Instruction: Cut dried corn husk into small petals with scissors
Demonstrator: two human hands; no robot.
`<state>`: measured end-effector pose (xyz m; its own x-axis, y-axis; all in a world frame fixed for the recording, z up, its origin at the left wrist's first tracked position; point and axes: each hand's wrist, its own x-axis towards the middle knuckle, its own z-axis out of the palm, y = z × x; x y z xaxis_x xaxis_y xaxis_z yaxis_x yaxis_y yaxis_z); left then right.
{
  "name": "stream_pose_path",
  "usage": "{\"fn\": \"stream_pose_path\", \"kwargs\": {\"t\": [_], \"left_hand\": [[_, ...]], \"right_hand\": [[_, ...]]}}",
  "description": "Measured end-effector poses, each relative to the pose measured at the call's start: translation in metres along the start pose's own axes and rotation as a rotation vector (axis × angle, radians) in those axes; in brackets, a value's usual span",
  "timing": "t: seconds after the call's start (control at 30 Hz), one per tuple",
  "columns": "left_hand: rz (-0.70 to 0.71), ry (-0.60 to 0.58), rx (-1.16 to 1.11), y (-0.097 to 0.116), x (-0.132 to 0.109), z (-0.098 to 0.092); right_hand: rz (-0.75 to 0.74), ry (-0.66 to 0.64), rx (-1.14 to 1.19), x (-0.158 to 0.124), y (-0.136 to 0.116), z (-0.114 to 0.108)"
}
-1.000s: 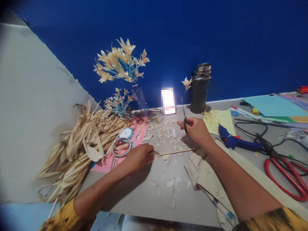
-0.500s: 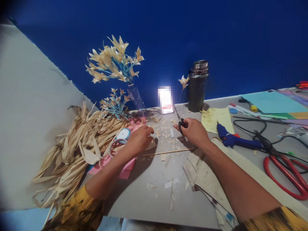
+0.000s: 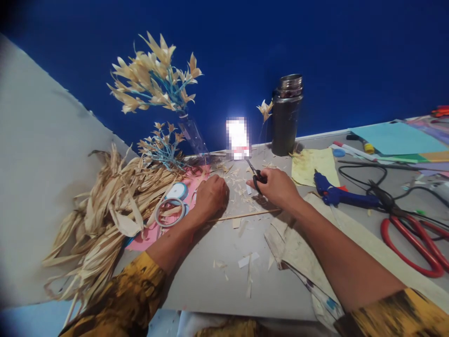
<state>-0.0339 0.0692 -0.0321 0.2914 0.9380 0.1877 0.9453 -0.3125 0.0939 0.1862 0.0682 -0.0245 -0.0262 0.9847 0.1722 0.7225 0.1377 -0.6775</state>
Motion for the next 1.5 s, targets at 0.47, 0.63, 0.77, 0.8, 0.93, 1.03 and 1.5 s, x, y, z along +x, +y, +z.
{"fn": "stream_pose_path", "kwargs": {"t": [0.47,0.63,0.77,0.8,0.93,1.03,1.5], "left_hand": [[-0.381,-0.079,-1.572,0.030,-0.025,-0.035],[-0.336,-0.151,-1.719,0.029,-0.028,-0.029],[-0.353,-0.234,-1.768,0.032,-0.029,-0.026],[-0.376,-0.245,-1.783,0.033,-0.030,-0.025],[-0.394,-0.274,-1.820,0.033,-0.031,-0.023],[-0.372,-0.312,-1.808,0.030,-0.032,-0.020],[-0.203,0.011,-0.739,0.038,-0.042,-0.019]], "right_hand": [[0.207,-0.181,0.963,-0.029,-0.043,0.005],[0.210,-0.158,0.897,-0.029,-0.046,0.002],[0.187,-0.231,0.890,-0.030,-0.044,0.005],[0.178,-0.255,0.895,-0.031,-0.043,0.006],[0.182,-0.283,0.932,-0.032,-0.042,0.010],[0.199,-0.290,0.945,-0.031,-0.039,0.012],[-0.013,-0.246,0.523,-0.033,-0.034,0.028]]}}
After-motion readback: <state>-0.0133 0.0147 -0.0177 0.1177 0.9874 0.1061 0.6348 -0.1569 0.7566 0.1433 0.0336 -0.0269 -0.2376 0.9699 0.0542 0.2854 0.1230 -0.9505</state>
